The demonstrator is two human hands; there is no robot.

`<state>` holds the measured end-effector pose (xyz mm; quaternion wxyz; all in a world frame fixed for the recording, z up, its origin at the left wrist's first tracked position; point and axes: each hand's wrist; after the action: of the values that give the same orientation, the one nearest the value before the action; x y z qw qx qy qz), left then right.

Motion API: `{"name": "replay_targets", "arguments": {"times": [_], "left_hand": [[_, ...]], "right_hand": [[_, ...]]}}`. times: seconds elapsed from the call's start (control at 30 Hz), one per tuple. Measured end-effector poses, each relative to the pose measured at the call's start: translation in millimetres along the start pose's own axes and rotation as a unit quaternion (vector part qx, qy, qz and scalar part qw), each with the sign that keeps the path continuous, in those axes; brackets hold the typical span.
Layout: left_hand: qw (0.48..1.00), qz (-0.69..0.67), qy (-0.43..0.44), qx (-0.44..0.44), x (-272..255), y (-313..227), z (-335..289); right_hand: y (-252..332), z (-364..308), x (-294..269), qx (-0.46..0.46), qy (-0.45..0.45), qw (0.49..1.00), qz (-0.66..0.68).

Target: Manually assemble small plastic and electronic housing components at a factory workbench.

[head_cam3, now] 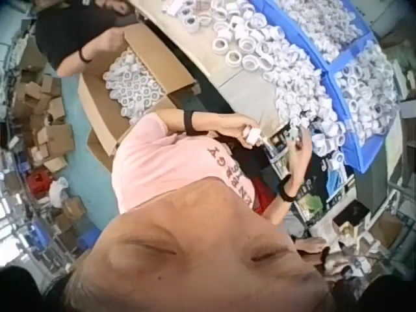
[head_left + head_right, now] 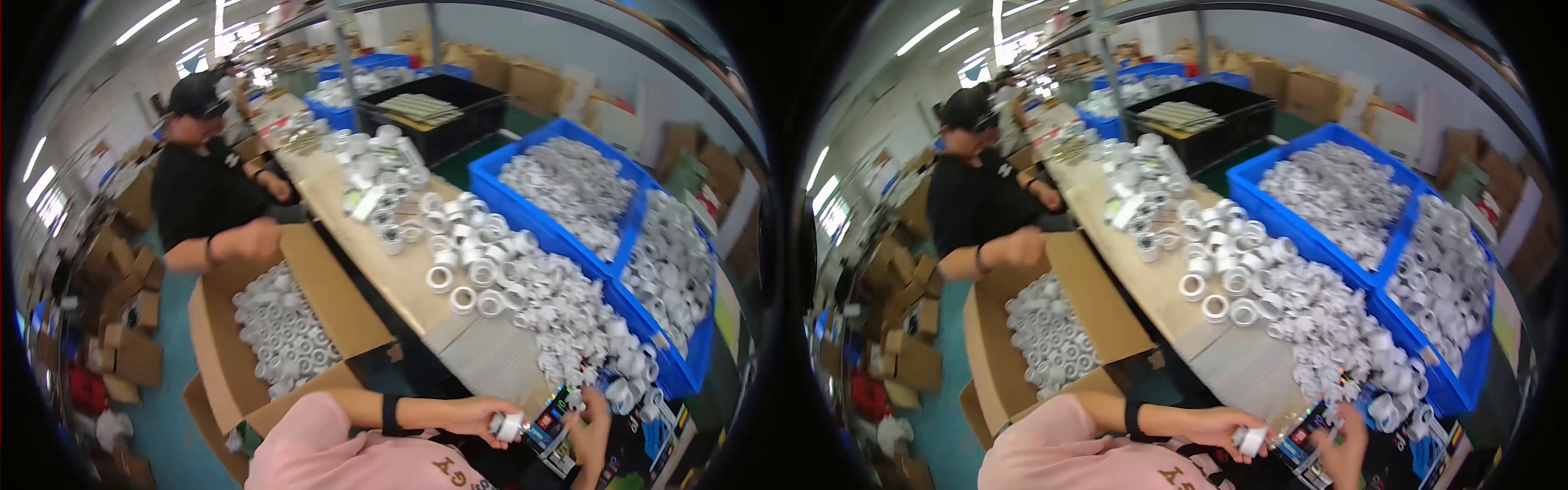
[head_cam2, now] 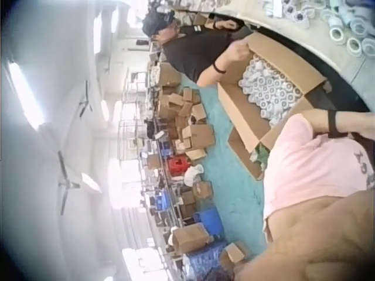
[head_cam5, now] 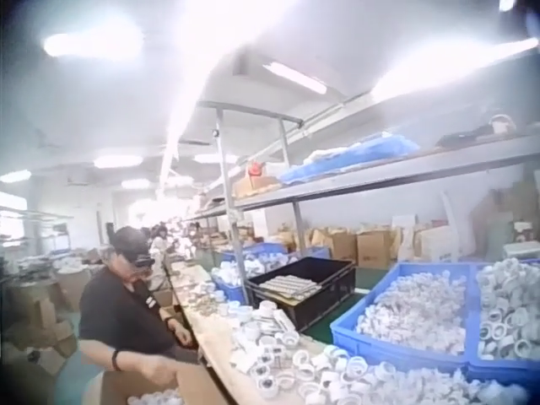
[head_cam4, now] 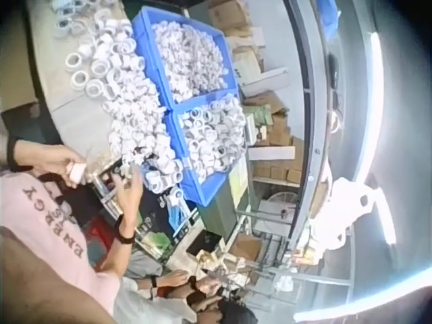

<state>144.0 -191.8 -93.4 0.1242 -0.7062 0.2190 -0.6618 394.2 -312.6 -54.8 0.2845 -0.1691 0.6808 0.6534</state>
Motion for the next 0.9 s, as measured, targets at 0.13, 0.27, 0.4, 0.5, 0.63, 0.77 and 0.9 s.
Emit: {"name": "replay_targets", "arguments": {"times": [0.13, 0.27, 0.4, 0.5, 0.63, 0.77, 0.9], "left_hand": [[0.993, -0.022, -0.035, 0.112, 8.6, -9.4, -25.4], [0.991, 0.041, -0.073, 0.108, -0.2, 2.1, -37.7], [0.994, 0.052, -0.044, 0.080, -2.9, 10.0, -32.8], [0.986, 0.117, -0.104, 0.050, 25.2, 0.8, -21.8], [0.978, 0.155, -0.137, 0.029, 20.6, 7.5, -17.8], [0.990, 0.110, -0.090, 0.009, 18.0, 4.6, -16.5], [0.974, 0.173, -0.146, 0.013, 22.4, 6.4, -19.5]], "right_hand": [[-82.5, 33.1, -50.1, 0.012, -0.229, 0.925, -0.304], [-105.1, 69.7, -44.1, 0.037, -0.246, 0.926, -0.285], [-65.1, 65.1, -36.9, 0.137, -0.247, 0.927, -0.245], [-71.9, 52.5, -42.5, 0.138, -0.276, 0.919, -0.246], [-67.5, 56.3, -41.4, 0.152, -0.271, 0.926, -0.215], [-63.0, 57.1, -42.2, 0.141, -0.279, 0.928, -0.203], [-43.7, 58.5, -89.0, -0.035, -0.423, 0.860, -0.283]]}}
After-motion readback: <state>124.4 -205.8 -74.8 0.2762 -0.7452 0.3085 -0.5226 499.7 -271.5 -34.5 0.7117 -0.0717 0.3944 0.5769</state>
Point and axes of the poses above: each hand's wrist, its own z-axis towards the middle knuckle, its own x-axis out of the palm, y = z × x, and after that the axes turned 9 degrees about y, right-handed
